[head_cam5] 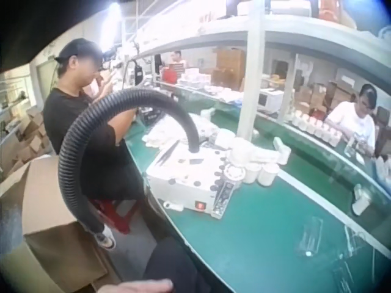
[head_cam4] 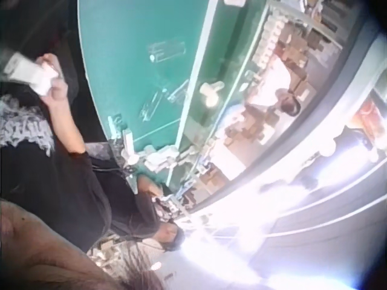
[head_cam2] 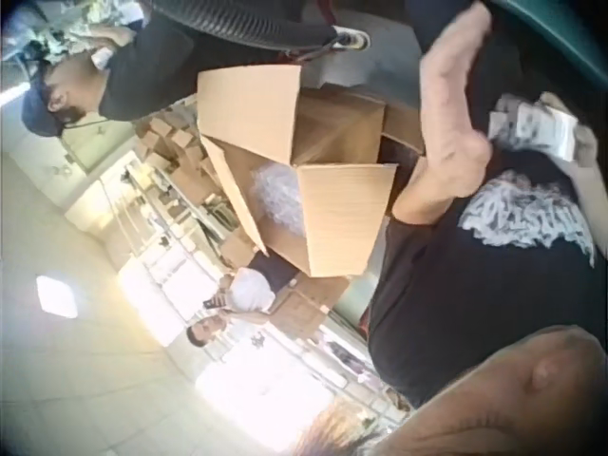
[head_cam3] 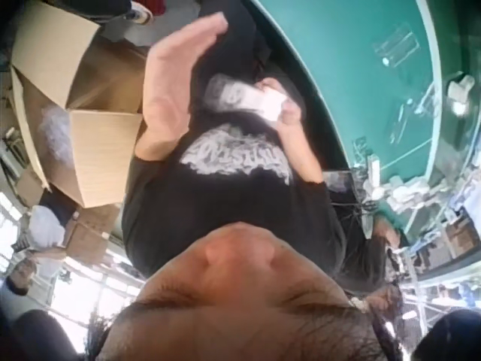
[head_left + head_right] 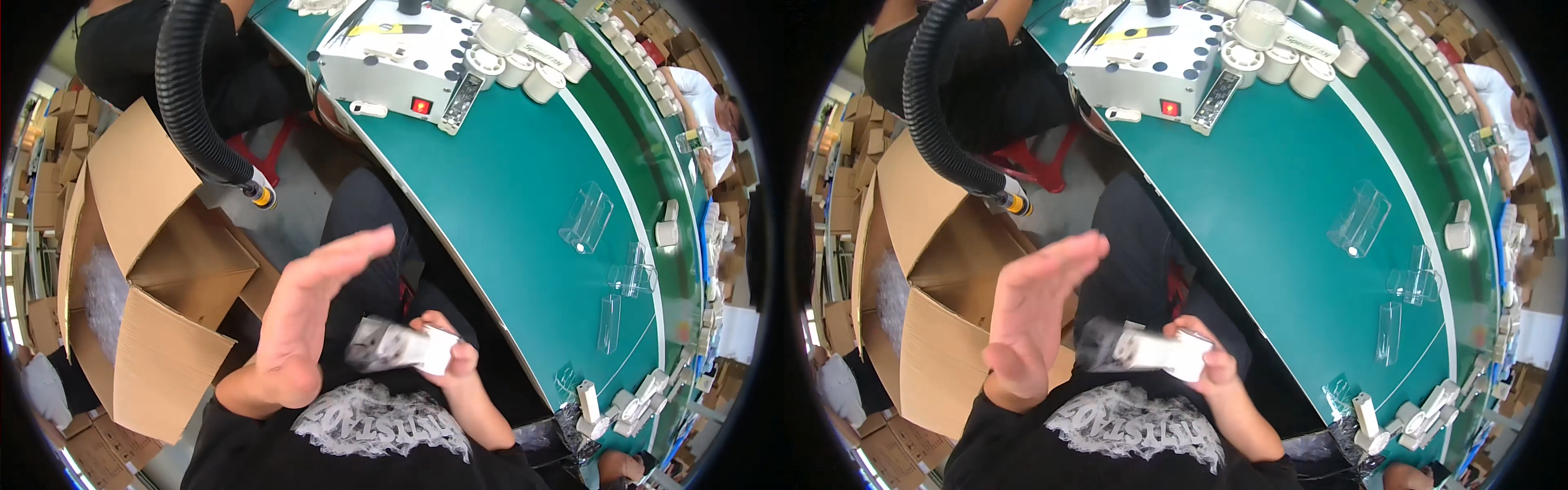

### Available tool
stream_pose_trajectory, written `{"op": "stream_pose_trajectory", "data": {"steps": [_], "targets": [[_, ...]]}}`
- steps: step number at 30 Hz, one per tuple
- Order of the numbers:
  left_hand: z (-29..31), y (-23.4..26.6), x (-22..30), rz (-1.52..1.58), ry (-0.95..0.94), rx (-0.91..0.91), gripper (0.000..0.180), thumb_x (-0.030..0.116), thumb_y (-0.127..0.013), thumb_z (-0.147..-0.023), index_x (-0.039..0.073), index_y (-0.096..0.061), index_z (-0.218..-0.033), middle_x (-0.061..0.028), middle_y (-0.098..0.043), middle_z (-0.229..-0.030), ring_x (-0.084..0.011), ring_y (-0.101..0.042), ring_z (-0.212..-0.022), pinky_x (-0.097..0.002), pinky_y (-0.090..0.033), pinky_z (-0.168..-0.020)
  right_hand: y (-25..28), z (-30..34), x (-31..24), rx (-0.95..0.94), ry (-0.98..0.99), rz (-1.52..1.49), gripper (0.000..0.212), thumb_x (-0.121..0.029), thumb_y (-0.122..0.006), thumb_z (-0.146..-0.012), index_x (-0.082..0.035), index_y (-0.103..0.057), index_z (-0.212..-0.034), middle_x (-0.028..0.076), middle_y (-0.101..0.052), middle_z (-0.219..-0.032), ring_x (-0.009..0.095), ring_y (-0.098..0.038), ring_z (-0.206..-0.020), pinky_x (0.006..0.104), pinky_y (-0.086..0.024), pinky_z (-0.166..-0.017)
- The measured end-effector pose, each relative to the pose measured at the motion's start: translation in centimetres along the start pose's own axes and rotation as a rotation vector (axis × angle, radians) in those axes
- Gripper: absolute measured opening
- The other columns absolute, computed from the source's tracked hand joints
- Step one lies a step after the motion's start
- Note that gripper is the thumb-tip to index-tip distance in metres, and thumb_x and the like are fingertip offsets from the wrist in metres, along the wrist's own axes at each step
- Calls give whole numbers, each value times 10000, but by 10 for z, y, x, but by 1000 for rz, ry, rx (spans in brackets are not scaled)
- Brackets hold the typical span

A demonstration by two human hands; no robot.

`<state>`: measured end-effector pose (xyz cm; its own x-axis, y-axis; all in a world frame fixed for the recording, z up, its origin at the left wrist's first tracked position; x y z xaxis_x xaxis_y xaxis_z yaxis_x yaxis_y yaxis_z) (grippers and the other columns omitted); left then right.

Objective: The person assembles portable fans by attaching plastic covers to the fan bodies and places the assembled fans onto the conveyor belt.

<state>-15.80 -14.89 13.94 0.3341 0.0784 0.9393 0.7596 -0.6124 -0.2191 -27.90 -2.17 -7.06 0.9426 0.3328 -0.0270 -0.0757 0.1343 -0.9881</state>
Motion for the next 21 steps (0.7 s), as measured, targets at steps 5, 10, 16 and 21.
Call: {"op": "stream_pose_trajectory", "data": {"steps": [5,10,16,21], "targets": [[-17,-20,-23,-314,166,-73,976,722,-512,-869,-71,-379,-1422,-240,-421,-1457,-354,-412,-1355,-424,-321,-1106,-47,-25,-25,42,206,357,731,-258,-723,-764,-45,-409,-1390,167,-539,-1302,335,-550,-1212,520,-501,-973],[-8,-28,-13,-453,-214,-299,1035,753,-561,-804,-63,-384,-1415,-240,-489,-1383,-374,-558,-1161,-465,-455,-956,-182,23,-80,-362,945,2114,546,-217,-837,-723,-121,-558,-1183,118,-592,-1237,355,-637,-1088,472,-547,-922],[-2,-48,-1,-245,-541,-270,979,680,-659,-783,-10,-373,-1416,-278,-512,-1314,-419,-564,-1110,-503,-474,-922,-209,55,-76,-446,1145,2485,500,-119,-786,-737,-215,-540,-1161,11,-581,-1181,380,-615,-1123,565,-510,-994],[0,-54,-6,-218,-567,-224,885,580,-732,-792,4,-414,-1384,-250,-534,-1270,-389,-591,-1054,-465,-515,-851,-198,66,-78,-389,1175,2518,483,-105,-763,-756,-212,-523,-1161,23,-578,-1183,382,-614,-1116,592,-501,-994]]}}
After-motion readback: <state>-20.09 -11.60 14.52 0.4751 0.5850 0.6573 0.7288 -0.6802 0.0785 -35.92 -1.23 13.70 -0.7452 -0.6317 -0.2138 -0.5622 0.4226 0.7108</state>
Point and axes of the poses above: each hand's wrist, its own z-axis away from the middle knuckle, its own y-axis out of the back of the hand, x = y × z, the point moved 9 cm from there along -z, towards the middle knuckle
